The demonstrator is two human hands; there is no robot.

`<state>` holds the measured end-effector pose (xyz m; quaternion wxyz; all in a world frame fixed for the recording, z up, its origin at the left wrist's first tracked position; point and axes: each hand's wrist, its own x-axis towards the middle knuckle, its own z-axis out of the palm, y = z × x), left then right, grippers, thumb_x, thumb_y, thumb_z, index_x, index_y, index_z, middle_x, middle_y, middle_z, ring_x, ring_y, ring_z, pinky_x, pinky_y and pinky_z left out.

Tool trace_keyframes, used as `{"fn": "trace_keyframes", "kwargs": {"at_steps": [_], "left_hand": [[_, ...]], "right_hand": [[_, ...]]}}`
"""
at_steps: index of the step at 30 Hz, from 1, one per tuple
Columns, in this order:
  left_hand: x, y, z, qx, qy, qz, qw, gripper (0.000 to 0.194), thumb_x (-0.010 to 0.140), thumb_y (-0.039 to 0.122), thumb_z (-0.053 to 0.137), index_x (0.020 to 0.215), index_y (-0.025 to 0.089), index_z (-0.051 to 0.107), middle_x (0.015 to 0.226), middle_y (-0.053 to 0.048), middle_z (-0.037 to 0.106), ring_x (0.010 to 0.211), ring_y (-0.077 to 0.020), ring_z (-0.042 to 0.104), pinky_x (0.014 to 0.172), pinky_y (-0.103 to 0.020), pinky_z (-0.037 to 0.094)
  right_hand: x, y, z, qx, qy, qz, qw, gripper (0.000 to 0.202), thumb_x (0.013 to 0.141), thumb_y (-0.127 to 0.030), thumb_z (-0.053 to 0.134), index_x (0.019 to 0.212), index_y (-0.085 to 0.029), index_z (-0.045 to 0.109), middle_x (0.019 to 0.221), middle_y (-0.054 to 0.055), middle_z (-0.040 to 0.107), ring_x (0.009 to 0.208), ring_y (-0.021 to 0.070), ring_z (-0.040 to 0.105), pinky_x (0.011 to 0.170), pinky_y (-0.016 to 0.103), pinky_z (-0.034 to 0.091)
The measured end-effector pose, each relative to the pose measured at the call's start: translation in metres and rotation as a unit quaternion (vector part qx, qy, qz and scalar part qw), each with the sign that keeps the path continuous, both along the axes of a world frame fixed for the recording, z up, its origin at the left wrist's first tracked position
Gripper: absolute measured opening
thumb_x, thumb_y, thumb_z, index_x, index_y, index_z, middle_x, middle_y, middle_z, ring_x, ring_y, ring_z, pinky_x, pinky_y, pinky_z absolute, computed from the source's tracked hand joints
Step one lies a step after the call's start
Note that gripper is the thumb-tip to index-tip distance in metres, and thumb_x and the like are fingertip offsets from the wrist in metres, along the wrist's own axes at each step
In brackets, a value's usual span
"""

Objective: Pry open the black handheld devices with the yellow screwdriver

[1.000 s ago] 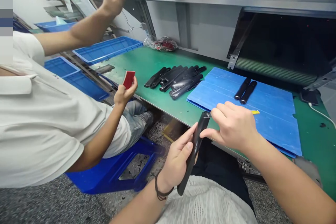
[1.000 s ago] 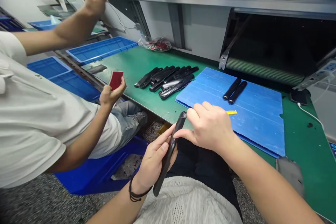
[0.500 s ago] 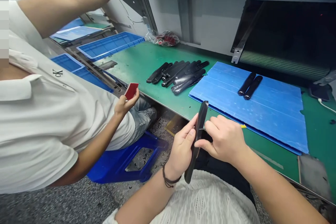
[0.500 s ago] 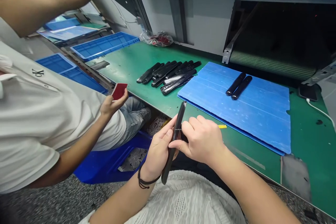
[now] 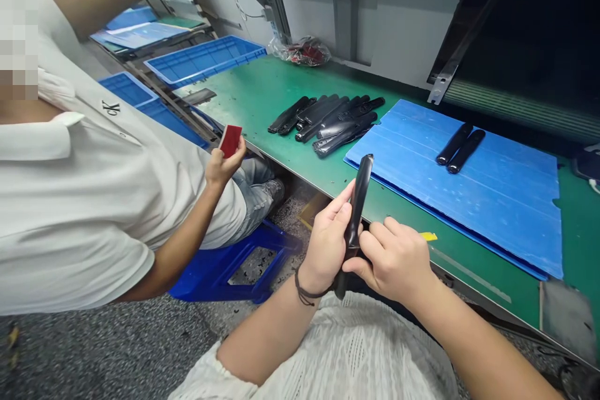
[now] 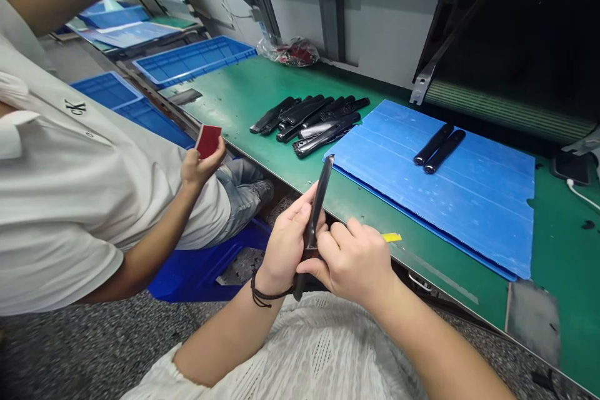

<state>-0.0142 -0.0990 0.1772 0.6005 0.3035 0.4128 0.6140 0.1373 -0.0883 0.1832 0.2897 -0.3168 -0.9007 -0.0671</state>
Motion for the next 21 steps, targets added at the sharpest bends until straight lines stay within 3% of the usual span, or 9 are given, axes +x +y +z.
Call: {"fn": "trace_keyframes", "kwargs": {"at_steps": [5, 12, 16, 21], "left_hand": [[0.001, 0.004, -0.001, 0.005, -0.042, 0.009, 0.999, 0.065, 0.101, 0.048, 0.062, 0.159, 0.020, 0.051, 0.061, 0.004, 0.040, 0.051, -0.0075, 0.033, 0.047, -0.020, 0.031], [-0.002, 0.011, 0.004, -0.009, -0.081, 0.041, 0.996, 0.071, 0.097, 0.048, 0.067, 0.160, 0.020, 0.049, 0.058, 0.007, 0.035, 0.043, -0.0068, 0.030, 0.039, -0.019, 0.028], [-0.005, 0.013, 0.006, -0.041, -0.102, 0.079, 0.991, 0.067, 0.098, 0.047, 0.065, 0.157, 0.022, 0.049, 0.062, 0.007, 0.037, 0.043, -0.0056, 0.029, 0.037, -0.017, 0.027], [-0.011, 0.013, -0.002, -0.089, -0.128, 0.108, 0.982, 0.042, 0.103, 0.042, 0.058, 0.141, 0.023, 0.057, 0.067, 0.007, 0.034, 0.044, -0.0041, 0.027, 0.037, -0.014, 0.023]], "right_hand": [[-0.003, -0.007, -0.004, -0.024, 0.009, 0.002, 1.000, 0.065, 0.106, -0.069, 0.032, 0.073, -0.018, 0.052, 0.069, 0.004, 0.050, 0.069, 0.0181, 0.035, 0.063, 0.034, 0.020], [-0.008, -0.021, -0.013, -0.089, 0.008, 0.048, 0.995, 0.073, 0.095, -0.086, 0.037, 0.071, -0.018, 0.048, 0.069, 0.002, 0.047, 0.067, 0.0162, 0.031, 0.063, 0.035, 0.018], [-0.011, -0.025, -0.013, -0.064, -0.015, 0.050, 0.997, 0.059, 0.102, -0.069, 0.047, 0.073, -0.018, 0.050, 0.070, 0.003, 0.047, 0.069, 0.0176, 0.031, 0.063, 0.035, 0.017], [-0.016, -0.024, -0.018, 0.004, -0.011, 0.039, 0.999, 0.053, 0.107, -0.059, 0.044, 0.072, -0.019, 0.049, 0.068, 0.003, 0.043, 0.069, 0.0189, 0.030, 0.063, 0.036, 0.014]]}}
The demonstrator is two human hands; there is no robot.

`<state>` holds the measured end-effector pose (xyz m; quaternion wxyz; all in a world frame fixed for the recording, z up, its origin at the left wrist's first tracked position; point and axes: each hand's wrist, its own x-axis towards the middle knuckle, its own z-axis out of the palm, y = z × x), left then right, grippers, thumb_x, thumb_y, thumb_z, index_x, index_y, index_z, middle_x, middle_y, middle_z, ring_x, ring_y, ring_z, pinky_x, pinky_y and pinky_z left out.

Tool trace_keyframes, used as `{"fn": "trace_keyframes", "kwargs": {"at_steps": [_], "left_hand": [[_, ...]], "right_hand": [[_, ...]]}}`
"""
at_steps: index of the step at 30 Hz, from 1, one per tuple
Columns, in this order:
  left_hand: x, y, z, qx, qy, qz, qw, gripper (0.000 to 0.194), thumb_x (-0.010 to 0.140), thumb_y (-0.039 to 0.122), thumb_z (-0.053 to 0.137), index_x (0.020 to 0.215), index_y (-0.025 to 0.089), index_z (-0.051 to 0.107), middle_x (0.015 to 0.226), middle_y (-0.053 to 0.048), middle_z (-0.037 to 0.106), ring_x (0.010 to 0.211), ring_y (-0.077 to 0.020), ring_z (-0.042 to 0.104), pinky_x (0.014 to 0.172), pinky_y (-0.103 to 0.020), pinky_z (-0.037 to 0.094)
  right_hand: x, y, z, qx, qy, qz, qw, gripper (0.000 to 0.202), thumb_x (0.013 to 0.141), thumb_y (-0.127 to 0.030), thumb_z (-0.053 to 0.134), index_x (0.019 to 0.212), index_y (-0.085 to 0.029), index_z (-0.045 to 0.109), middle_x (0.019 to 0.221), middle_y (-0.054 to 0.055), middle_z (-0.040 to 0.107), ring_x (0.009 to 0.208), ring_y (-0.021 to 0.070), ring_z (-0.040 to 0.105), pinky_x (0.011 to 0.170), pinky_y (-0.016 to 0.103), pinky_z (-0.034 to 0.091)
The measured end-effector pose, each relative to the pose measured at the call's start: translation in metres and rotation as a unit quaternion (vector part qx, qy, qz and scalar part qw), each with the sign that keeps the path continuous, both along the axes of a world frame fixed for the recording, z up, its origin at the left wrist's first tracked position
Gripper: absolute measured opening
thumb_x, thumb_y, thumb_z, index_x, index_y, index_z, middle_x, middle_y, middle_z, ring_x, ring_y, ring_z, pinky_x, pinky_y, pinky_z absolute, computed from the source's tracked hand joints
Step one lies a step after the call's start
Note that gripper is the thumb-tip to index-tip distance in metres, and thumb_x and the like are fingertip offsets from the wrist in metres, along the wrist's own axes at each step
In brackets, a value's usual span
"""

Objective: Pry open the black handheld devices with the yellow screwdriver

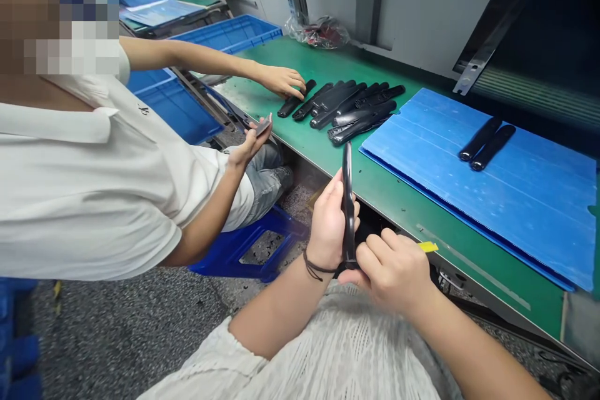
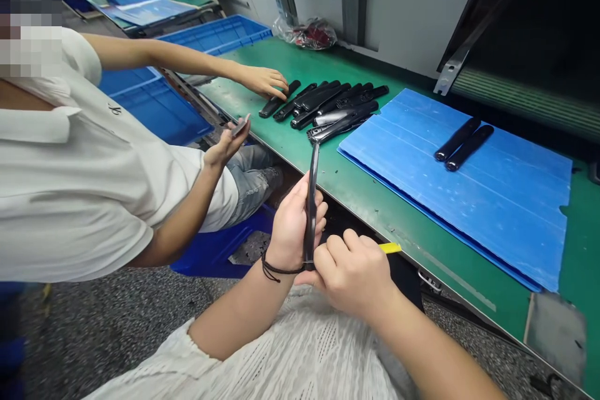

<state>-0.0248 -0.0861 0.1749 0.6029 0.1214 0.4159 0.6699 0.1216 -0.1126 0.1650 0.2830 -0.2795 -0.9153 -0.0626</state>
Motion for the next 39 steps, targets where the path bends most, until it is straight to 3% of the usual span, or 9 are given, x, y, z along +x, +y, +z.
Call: {"fn": "trace_keyframes", "kwargs": {"at_steps": [9, 12, 15, 18, 23, 27, 30, 35, 39], "left_hand": [[-0.027, 0.006, -0.015, -0.047, -0.056, 0.108, 0.991, 0.015, 0.103, 0.029, 0.055, 0.093, 0.020, 0.049, 0.065, 0.007, 0.032, 0.041, -0.0044, 0.025, 0.036, -0.016, 0.017], [-0.042, 0.009, -0.018, -0.079, -0.084, 0.140, 0.983, 0.023, 0.106, 0.031, 0.050, 0.087, 0.019, 0.045, 0.065, 0.007, 0.035, 0.042, -0.0041, 0.029, 0.037, -0.015, 0.019], [-0.049, 0.009, -0.023, -0.091, -0.089, 0.159, 0.979, 0.026, 0.105, 0.032, 0.052, 0.085, 0.018, 0.043, 0.065, 0.006, 0.038, 0.043, -0.0043, 0.032, 0.039, -0.015, 0.021], [-0.044, 0.008, -0.027, -0.091, -0.091, 0.168, 0.977, 0.025, 0.104, 0.030, 0.054, 0.085, 0.019, 0.043, 0.064, 0.006, 0.037, 0.044, -0.0053, 0.034, 0.040, -0.015, 0.022], [-0.030, 0.002, -0.035, -0.090, -0.083, 0.135, 0.983, 0.020, 0.099, 0.033, 0.061, 0.093, 0.019, 0.047, 0.067, 0.006, 0.042, 0.048, -0.0069, 0.039, 0.046, -0.017, 0.035], [-0.036, -0.016, -0.045, -0.092, 0.157, 0.132, 0.974, 0.052, 0.089, 0.030, 0.072, 0.135, 0.021, 0.049, 0.107, -0.007, 0.064, 0.097, -0.0187, 0.066, 0.087, -0.032, 0.055], [-0.044, -0.036, -0.047, 0.067, 0.475, 0.202, 0.854, 0.062, 0.091, 0.038, 0.070, 0.148, 0.021, 0.050, 0.147, -0.014, 0.053, 0.138, -0.0263, 0.050, 0.115, -0.039, 0.040], [-0.043, -0.052, -0.045, 0.298, 0.530, -0.082, 0.790, 0.056, 0.109, 0.046, 0.029, 0.071, 0.020, 0.061, 0.067, -0.009, 0.058, 0.065, -0.0201, 0.053, 0.073, -0.037, 0.041], [-0.038, -0.044, -0.054, 0.259, 0.488, -0.081, 0.829, 0.054, 0.109, 0.039, 0.028, 0.062, 0.019, 0.045, 0.056, -0.005, 0.045, 0.056, -0.0166, 0.040, 0.063, -0.034, 0.028]], "right_hand": [[-0.011, -0.012, -0.026, -0.044, 0.052, -0.009, 0.998, 0.044, 0.108, -0.055, 0.045, 0.093, -0.016, 0.058, 0.076, 0.004, 0.051, 0.073, 0.0189, 0.040, 0.064, 0.035, 0.027], [-0.007, -0.010, -0.033, -0.069, 0.028, -0.026, 0.997, 0.022, 0.106, -0.021, 0.045, 0.122, -0.012, 0.056, 0.089, 0.008, 0.058, 0.079, 0.0192, 0.049, 0.063, 0.032, 0.032], [-0.006, -0.005, -0.035, -0.070, -0.069, -0.071, 0.993, 0.071, 0.084, 0.007, 0.042, 0.145, -0.027, 0.052, 0.085, 0.003, 0.056, 0.069, 0.0175, 0.047, 0.052, 0.030, 0.019], [-0.013, -0.006, -0.031, -0.165, -0.038, -0.077, 0.983, 0.078, 0.090, -0.005, 0.057, 0.161, -0.029, 0.035, 0.086, 0.001, 0.059, 0.068, 0.0159, 0.054, 0.049, 0.027, 0.026], [-0.033, -0.017, -0.022, -0.328, 0.254, 0.047, 0.909, 0.014, 0.098, -0.028, 0.067, 0.107, -0.018, 0.065, 0.082, 0.001, 0.061, 0.071, 0.0119, 0.057, 0.064, 0.026, 0.045], [-0.030, -0.022, -0.010, -0.324, 0.323, 0.084, 0.885, 0.009, 0.098, -0.020, 0.063, 0.092, -0.017, 0.058, 0.075, 0.000, 0.053, 0.068, 0.0107, 0.047, 0.062, 0.026, 0.038], [-0.019, -0.025, 0.004, -0.364, 0.322, 0.089, 0.870, 0.013, 0.097, -0.021, 0.067, 0.090, -0.017, 0.057, 0.075, -0.001, 0.052, 0.066, 0.0090, 0.045, 0.060, 0.024, 0.036], [-0.002, -0.027, 0.022, -0.448, 0.257, 0.032, 0.856, 0.018, 0.096, -0.029, 0.070, 0.107, -0.020, 0.058, 0.086, 0.000, 0.060, 0.071, 0.0105, 0.054, 0.062, 0.023, 0.043], [0.013, -0.017, 0.018, -0.392, 0.190, -0.005, 0.900, 0.017, 0.105, -0.019, 0.045, 0.119, -0.024, 0.053, 0.099, 0.002, 0.063, 0.083, 0.0121, 0.061, 0.072, 0.024, 0.050]]}}
